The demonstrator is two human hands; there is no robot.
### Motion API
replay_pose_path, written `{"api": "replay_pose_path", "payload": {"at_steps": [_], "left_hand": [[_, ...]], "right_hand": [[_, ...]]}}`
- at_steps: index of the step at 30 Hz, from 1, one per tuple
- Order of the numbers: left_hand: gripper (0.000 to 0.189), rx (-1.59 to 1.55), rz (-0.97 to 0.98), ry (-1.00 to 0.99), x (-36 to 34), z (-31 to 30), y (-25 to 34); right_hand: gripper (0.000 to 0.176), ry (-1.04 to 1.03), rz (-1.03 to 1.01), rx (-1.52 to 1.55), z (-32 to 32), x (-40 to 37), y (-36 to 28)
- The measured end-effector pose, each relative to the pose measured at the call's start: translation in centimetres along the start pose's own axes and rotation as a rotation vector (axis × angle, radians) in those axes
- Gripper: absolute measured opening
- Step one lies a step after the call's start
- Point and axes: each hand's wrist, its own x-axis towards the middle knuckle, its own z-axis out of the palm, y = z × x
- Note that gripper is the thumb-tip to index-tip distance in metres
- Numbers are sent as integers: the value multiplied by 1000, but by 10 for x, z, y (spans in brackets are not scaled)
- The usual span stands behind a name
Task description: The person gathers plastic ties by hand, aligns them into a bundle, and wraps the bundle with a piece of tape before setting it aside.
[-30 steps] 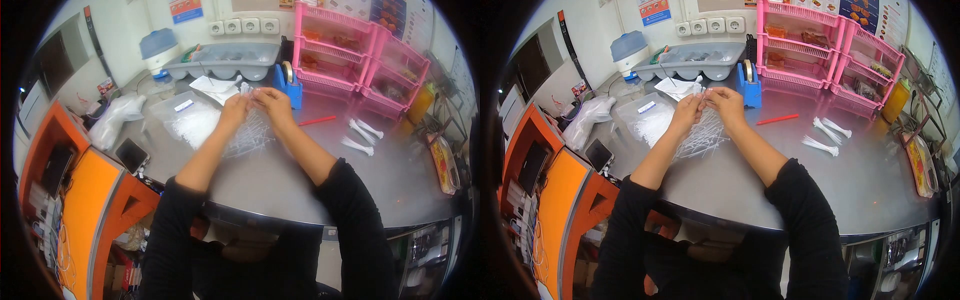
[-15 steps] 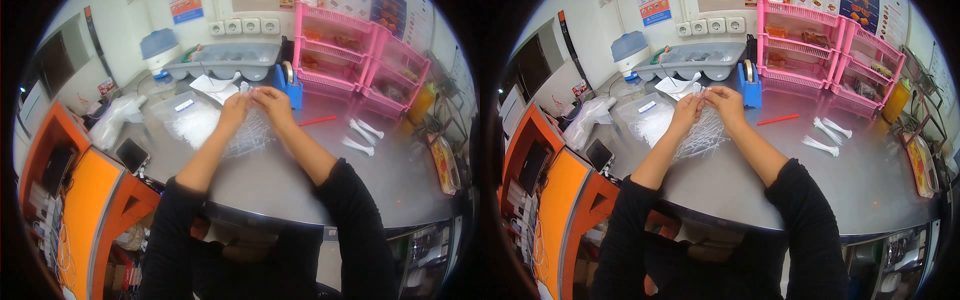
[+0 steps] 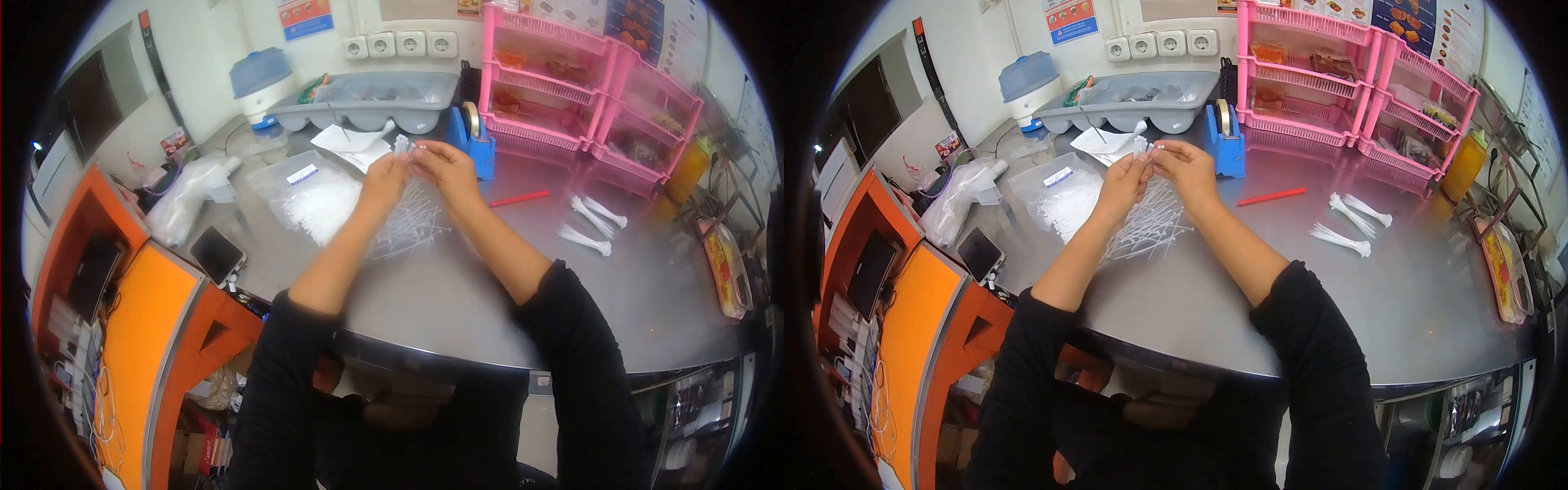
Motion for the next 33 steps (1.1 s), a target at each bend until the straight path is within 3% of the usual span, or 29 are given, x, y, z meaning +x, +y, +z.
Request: {"api": "replay_pose_path", "payload": {"at_steps": [19, 25, 28, 31, 33], "left_hand": [[22, 60, -12, -84, 3, -6, -7], [29, -212, -81, -54, 5, -5, -6], [30, 13, 55, -75, 10, -13, -9], [31, -124, -140, -170, 3, -14, 3], [28, -139, -153, -186, -2, -7, 11]], "right_hand": [[20, 15, -30, -76, 0, 0, 2], [18, 76, -107, 39, -6, 11, -2], [20, 103, -58, 41, -11, 12, -10], [21, 38, -15, 5, -18, 18, -7], [21, 0, 52, -109, -18, 16, -9]]}}
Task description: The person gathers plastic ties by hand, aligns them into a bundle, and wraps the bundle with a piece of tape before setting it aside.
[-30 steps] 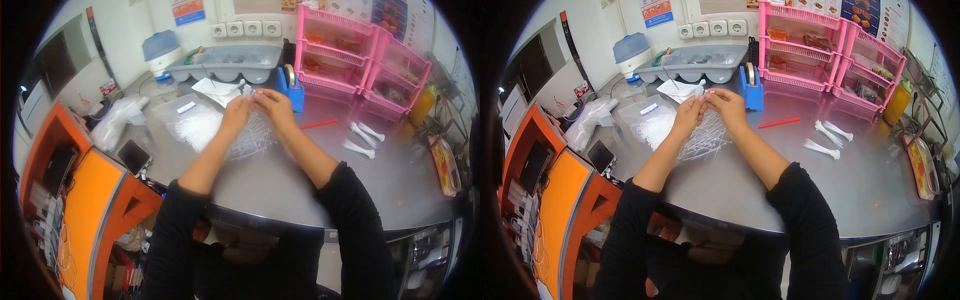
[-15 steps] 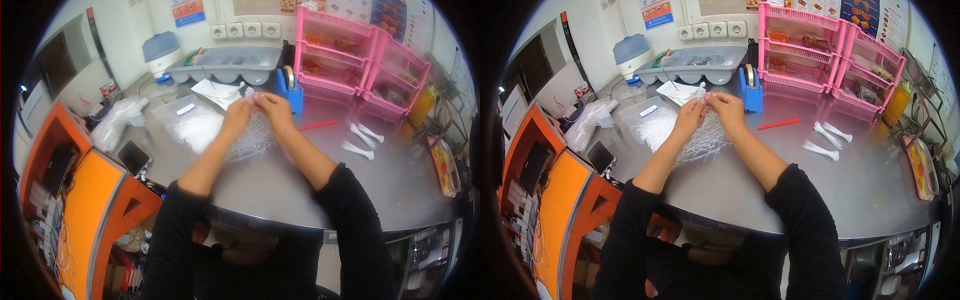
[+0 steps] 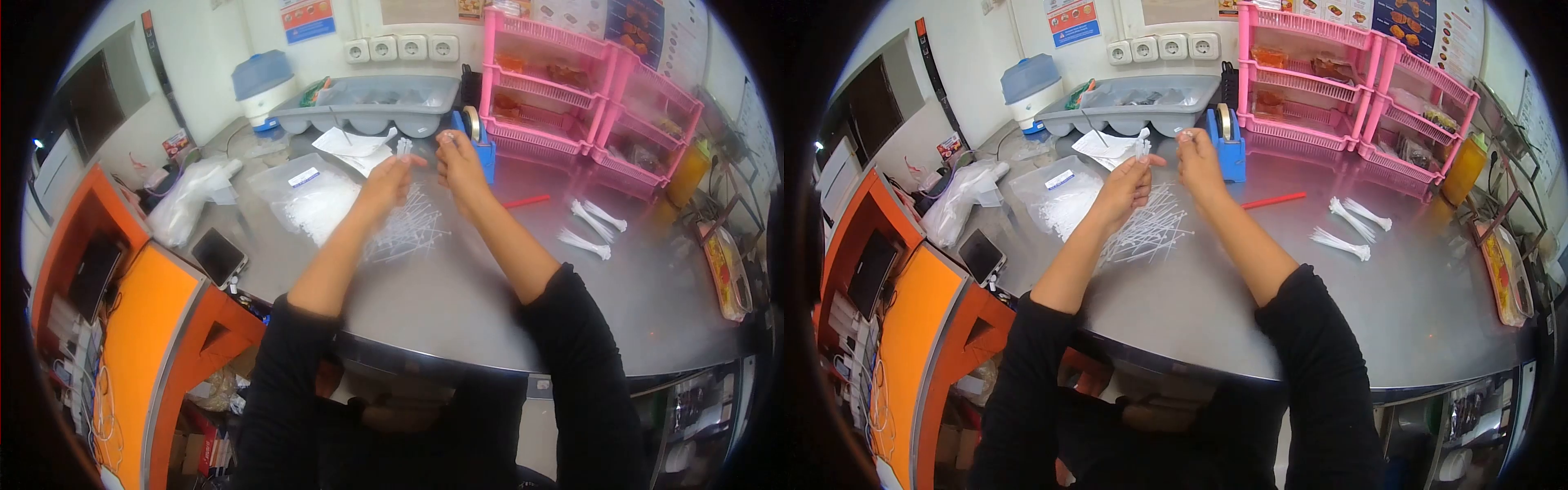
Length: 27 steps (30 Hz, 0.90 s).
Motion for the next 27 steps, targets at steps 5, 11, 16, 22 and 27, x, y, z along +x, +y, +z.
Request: {"api": "replay_pose_path", "payload": {"at_steps": [5, 11, 16, 22, 27], "left_hand": [[23, -30, -32, -4, 2, 1, -4], [22, -30, -46, -32, 2, 4, -5], [21, -137, -46, -45, 3, 3, -6], [22, -135, -17, -37, 0, 6, -3], [22, -98, 2, 13, 2, 5, -5]], "right_hand": [[21, -75, -60, -223, 18, -18, -13], [21, -27, -46, -113, 20, -20, -14], [20, -10, -34, -81, 20, -21, -15], [21, -8, -20, -77, 22, -23, -18], [21, -19, -8, -113, 20, -20, -14]]}}
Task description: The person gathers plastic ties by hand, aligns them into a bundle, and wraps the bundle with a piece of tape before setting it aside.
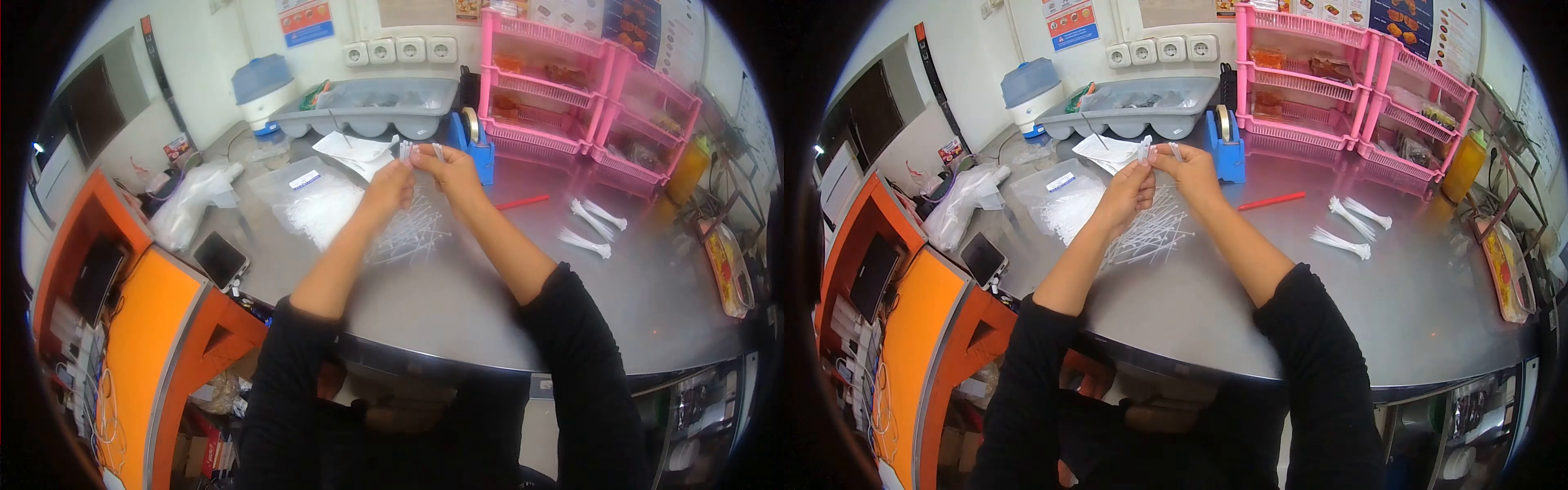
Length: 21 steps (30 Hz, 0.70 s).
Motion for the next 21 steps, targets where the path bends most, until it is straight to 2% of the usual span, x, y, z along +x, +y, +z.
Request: {"api": "replay_pose_path", "payload": {"at_steps": [10, 13, 16, 19, 21], "left_hand": [[24, -11, -23, -30, 1, -1, -2], [29, -16, -16, -42, 0, 0, 0], [31, 22, -3, 26, -1, 2, 1], [31, 70, -10, -23, -3, -3, 7], [31, 33, -22, -47, -3, -3, 9]], "right_hand": [[19, 42, -39, 17, 1, 0, 5], [15, 107, -127, 68, -3, 9, 16], [12, 64, -133, 173, -16, 21, 18], [12, 119, -189, 171, -15, 24, 14], [13, 35, -216, 181, -19, 27, 14]]}}
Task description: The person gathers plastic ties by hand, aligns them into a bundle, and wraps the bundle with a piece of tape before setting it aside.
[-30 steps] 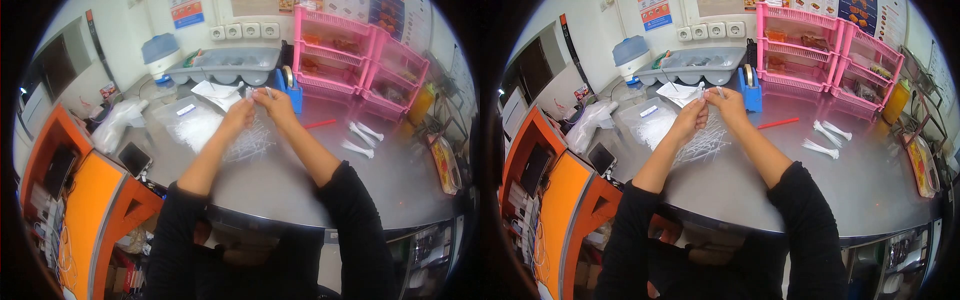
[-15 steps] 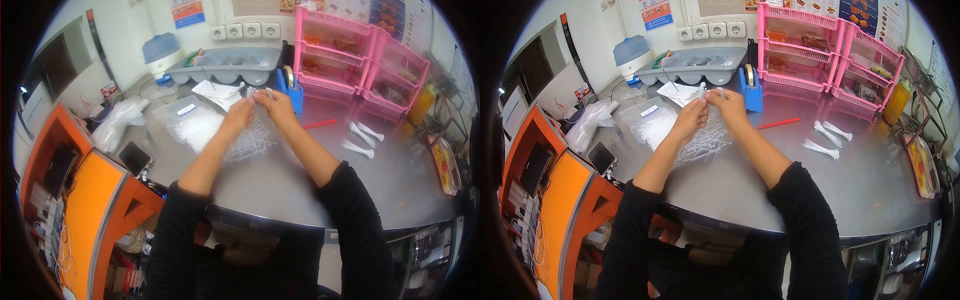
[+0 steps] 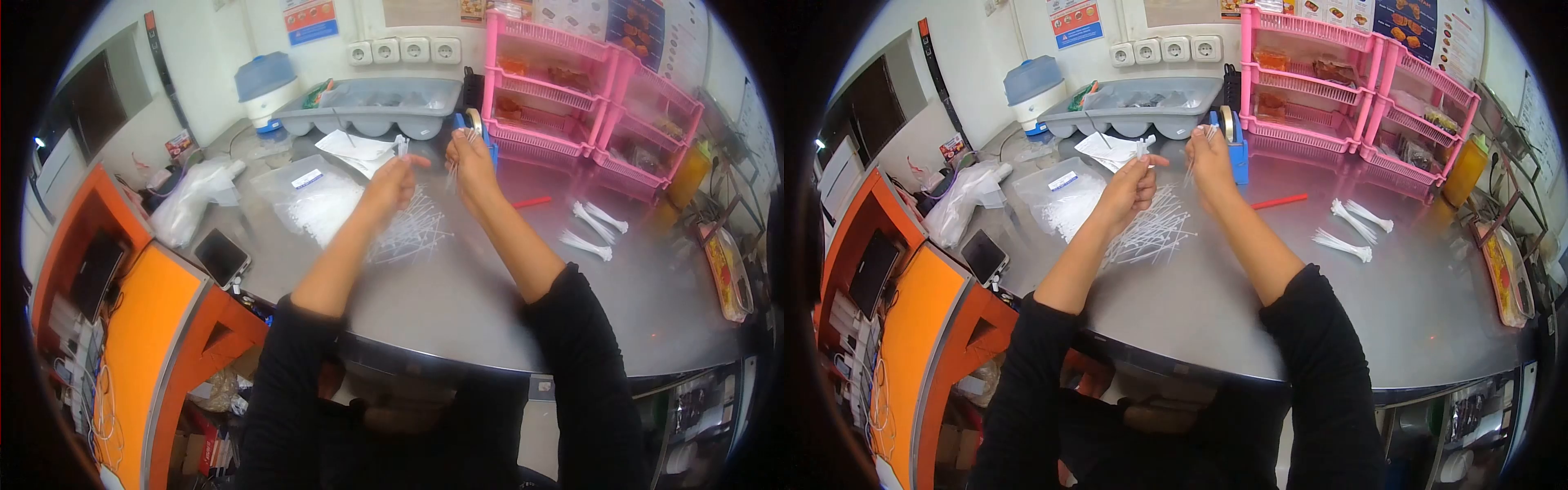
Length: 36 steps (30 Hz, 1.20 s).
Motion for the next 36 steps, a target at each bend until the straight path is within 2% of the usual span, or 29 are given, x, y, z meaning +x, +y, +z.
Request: {"api": "replay_pose_path", "payload": {"at_steps": [1, 4, 7, 10, 13, 19, 22, 25, 28, 36], "left_hand": [[32, -19, -6, -13, 0, 0, 1], [31, -21, -28, -40, -2, 4, 2], [29, -9, -5, -81, -3, 4, 1], [28, 1, -31, -21, -1, 6, -1], [26, 88, -14, -11, 0, 6, -3], [21, -113, -57, -43, 0, 4, -3], [20, -126, -54, -40, -1, 5, -3], [20, -89, -50, -29, -1, 6, -1], [20, -85, -42, -20, -2, 8, -1], [21, -138, -73, -23, 4, 0, -6]], "right_hand": [[13, -42, -9, 9, -1, 1, 0], [15, -53, 129, 73, 8, -11, -12], [19, -69, 214, -231, 18, -19, -24], [25, -154, 109, -319, 21, -21, -17], [22, -143, 158, -269, 20, -19, -14], [18, -89, 240, -80, 24, -25, -19], [17, -76, 267, -107, 22, -24, -18], [18, -80, 213, -61, 22, -24, -16], [17, -61, 257, -125, 20, -22, -16], [17, -48, 212, -45, 25, -26, -17]]}}
